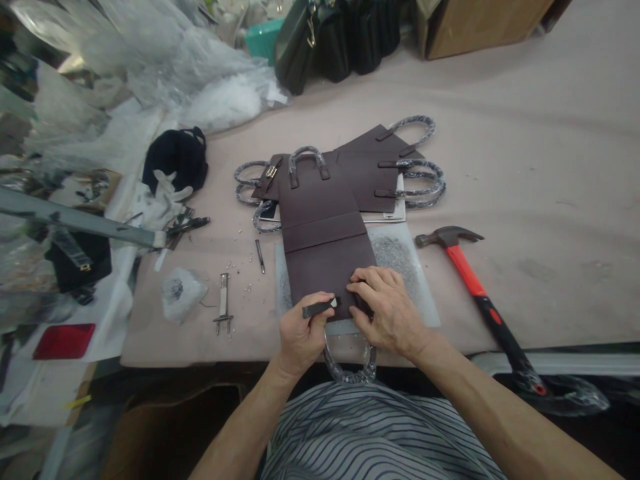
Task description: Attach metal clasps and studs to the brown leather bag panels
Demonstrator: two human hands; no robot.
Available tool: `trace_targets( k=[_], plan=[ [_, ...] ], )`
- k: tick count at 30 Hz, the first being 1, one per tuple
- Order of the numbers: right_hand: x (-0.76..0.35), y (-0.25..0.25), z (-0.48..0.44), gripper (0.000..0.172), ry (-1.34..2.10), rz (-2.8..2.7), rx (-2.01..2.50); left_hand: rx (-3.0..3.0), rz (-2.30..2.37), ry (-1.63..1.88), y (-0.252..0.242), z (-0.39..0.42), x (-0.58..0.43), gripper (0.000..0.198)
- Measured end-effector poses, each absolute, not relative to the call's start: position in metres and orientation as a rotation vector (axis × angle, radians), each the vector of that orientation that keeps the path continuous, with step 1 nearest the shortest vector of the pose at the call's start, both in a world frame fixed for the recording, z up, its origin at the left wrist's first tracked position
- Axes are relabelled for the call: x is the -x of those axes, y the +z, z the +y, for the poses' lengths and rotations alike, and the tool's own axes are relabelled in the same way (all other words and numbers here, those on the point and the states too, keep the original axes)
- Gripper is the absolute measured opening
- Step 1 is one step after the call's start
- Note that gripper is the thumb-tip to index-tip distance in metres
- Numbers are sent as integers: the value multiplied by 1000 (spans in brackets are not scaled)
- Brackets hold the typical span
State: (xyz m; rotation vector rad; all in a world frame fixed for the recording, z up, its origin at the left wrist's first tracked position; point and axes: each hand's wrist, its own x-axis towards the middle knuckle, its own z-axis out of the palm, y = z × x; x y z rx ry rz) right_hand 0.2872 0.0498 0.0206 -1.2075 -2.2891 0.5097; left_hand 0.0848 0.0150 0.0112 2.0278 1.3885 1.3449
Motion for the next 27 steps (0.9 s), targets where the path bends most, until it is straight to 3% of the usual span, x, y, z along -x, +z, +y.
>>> trace_targets(
  k=[27],
  plan=[
    [-288, 19, 49, 27, 483, -2299, 1206, -2224, 1417, 1393, 7, 13, -97, 12]
  ],
)
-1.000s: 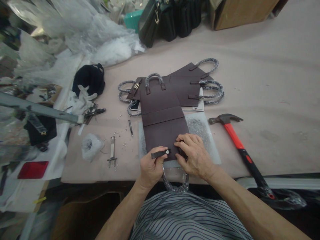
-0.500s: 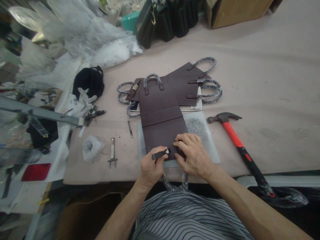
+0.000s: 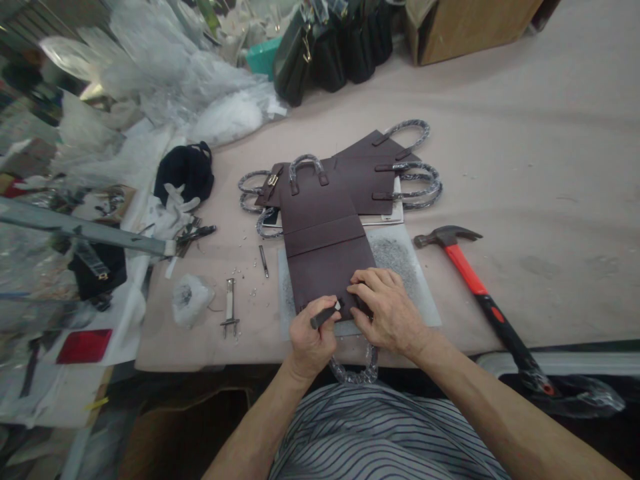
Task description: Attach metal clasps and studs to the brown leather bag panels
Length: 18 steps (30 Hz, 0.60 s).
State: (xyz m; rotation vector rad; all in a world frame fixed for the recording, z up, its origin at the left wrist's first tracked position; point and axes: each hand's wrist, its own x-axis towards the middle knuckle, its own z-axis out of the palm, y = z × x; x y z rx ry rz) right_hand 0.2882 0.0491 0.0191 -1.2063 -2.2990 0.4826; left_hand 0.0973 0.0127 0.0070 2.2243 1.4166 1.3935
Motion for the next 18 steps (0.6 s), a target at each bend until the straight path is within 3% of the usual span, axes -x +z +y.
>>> trace_targets(
  k=[18],
  plan=[
    [-288, 19, 47, 20, 445, -2297, 1201, -2228, 1371, 1287, 7, 25, -94, 12]
  ],
)
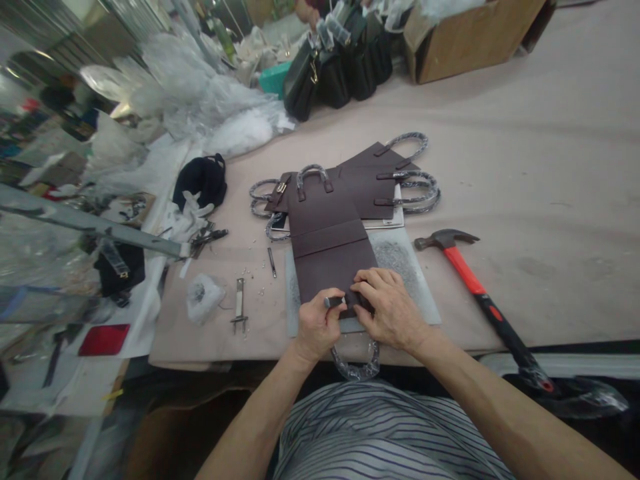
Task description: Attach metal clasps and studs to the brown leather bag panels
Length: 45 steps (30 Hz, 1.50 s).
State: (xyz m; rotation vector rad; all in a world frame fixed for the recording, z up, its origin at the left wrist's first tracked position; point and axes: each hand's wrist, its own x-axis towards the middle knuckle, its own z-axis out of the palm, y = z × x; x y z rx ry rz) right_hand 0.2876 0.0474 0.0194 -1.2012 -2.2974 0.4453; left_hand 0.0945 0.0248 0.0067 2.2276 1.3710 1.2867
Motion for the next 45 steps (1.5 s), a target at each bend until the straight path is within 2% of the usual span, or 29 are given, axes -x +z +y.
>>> trace_targets(
  k=[9, 15, 21, 26, 31, 33, 35, 37, 41, 43, 45],
  plan=[
    [-289, 15, 47, 23, 452, -2270, 1155, -2140, 1426, 1261, 9, 25, -96, 12],
    [-305, 15, 43, 19, 466, -1978, 1114, -2177, 1368, 1253, 8, 25, -95, 12],
    [-368, 18, 33, 18, 151, -1870, 1403, -2146, 1352, 1319, 4, 24, -96, 11],
    [-415, 6, 24, 28, 39, -1881, 1790, -2140, 1402, 1236, 10, 27, -98, 9],
    [-424, 1, 11, 42, 71, -1935, 2083, -2140, 1422, 1235, 7, 29, -100, 9],
    [-424, 6, 12, 39, 145, -1900, 2162, -2147, 1425, 1245, 6, 29, -102, 9],
    [-426, 14, 17, 26, 312, -1767, 2254, -2151, 1429, 1249, 5, 29, -103, 9],
    [-427, 22, 22, 12, 707, -1500, 2251, -2151, 1423, 1251, 6, 28, -104, 8],
    [-413, 43, 25, 21, 1450, -1102, 1904, -2141, 1425, 1268, 7, 28, -106, 8],
    [-399, 59, 20, 27, 1569, -1003, 1784, -2143, 1428, 1271, 7, 27, -107, 8],
    [-385, 81, 14, 33, 1546, -965, 1709, -2151, 1429, 1272, 6, 27, -108, 9]
  ],
)
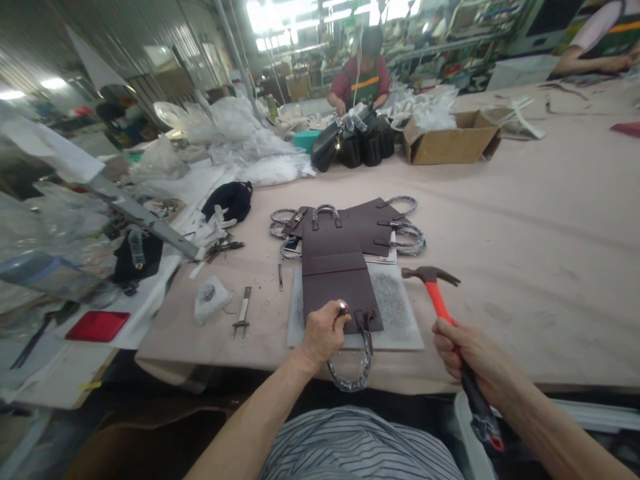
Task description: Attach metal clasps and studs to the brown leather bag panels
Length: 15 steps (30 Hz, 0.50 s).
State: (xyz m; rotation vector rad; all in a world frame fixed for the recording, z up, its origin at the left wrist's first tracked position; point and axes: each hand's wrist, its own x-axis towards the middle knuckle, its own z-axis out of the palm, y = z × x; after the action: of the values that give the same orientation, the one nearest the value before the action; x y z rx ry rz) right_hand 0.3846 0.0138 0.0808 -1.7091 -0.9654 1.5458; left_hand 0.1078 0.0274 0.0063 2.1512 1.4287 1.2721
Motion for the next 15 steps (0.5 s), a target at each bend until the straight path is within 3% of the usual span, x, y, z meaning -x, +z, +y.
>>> trace_targets(
  k=[4, 7, 11, 15],
  plan=[
    [-363, 132, 4, 45, 956, -1483, 1652, -2153, 1452, 1253, 4, 28, -108, 9],
    [-353, 149, 1, 45, 516, -1906, 1501, -2149, 1449, 1247, 4, 28, -108, 11],
    [-346, 150, 1, 47, 375, -2267, 1441, -2150, 1457, 1241, 4, 28, -109, 10],
    [-344, 173, -6, 46, 257, -2145, 1471, -2158, 1453, 1267, 4, 29, -109, 10]
  ],
)
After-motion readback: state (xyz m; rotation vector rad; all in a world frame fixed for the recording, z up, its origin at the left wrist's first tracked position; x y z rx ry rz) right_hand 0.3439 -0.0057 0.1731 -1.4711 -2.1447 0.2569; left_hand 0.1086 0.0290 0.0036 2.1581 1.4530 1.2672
